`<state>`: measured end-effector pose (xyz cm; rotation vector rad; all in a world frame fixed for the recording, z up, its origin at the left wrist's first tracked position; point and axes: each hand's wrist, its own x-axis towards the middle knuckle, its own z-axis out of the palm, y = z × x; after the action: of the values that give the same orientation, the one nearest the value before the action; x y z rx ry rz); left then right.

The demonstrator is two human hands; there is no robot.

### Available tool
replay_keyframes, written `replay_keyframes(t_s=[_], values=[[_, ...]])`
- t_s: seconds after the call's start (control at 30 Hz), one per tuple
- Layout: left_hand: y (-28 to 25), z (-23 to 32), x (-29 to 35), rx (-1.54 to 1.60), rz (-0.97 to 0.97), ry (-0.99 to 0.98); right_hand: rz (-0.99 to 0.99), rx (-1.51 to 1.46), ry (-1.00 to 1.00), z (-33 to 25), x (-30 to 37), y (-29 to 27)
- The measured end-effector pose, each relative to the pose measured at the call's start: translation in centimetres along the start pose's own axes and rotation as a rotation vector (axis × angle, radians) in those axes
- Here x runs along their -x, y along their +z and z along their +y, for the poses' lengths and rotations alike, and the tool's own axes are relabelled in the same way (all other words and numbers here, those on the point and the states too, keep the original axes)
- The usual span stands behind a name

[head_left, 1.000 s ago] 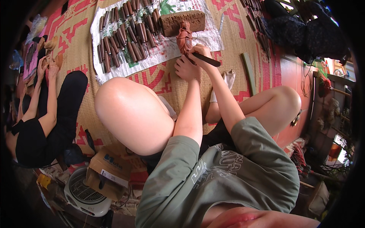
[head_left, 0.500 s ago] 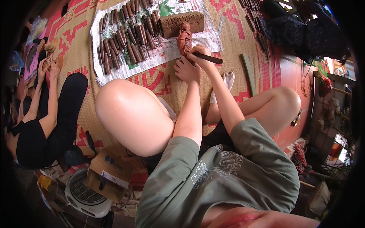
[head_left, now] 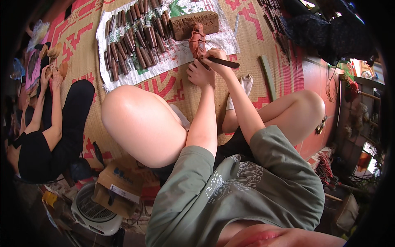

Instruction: The person sits on a mat and uses a small knife to carve a reddish-brown wooden object. They hold the object in their left hand and carefully shape it with the knife in their right hand, occasionally rotating it to access different sides.

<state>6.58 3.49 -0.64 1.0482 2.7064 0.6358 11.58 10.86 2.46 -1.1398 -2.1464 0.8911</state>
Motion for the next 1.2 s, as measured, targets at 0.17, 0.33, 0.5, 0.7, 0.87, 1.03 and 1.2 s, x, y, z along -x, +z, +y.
replay_keyframes(t_s=[0.17,0.33,0.5,0.7,0.87,1.03,1.2], values=[[0.1,0.1,0.3,-0.002,0.008,-0.006,0.069,-0.063,0.021,-0.2,-0.1,-0.1],[0.0,0.0,0.0,-0.012,-0.004,-0.008,0.02,-0.019,0.103,-0.4,1.1,-0.9],[-2.0,-0.1,-0.4,0.024,-0.145,-0.031,0.22,0.036,0.105,0.2,1.6,-3.2],[-2.0,-1.6,-1.8,0.438,0.034,0.178,-0.011,-0.025,0.288,0.4,1.3,-3.7],[-11.2,3.2,-3.2,1.111,-0.393,0.397,-0.42,-0.112,0.239,-6.4,0.9,-5.2],[-21.5,6.6,-5.8,0.938,-0.583,0.528,-0.346,-0.105,0.119,-7.1,-0.1,-8.0],[-26.9,7.5,-8.1,0.568,-0.395,0.801,0.011,-0.355,0.096,-19.9,3.1,-16.6]])
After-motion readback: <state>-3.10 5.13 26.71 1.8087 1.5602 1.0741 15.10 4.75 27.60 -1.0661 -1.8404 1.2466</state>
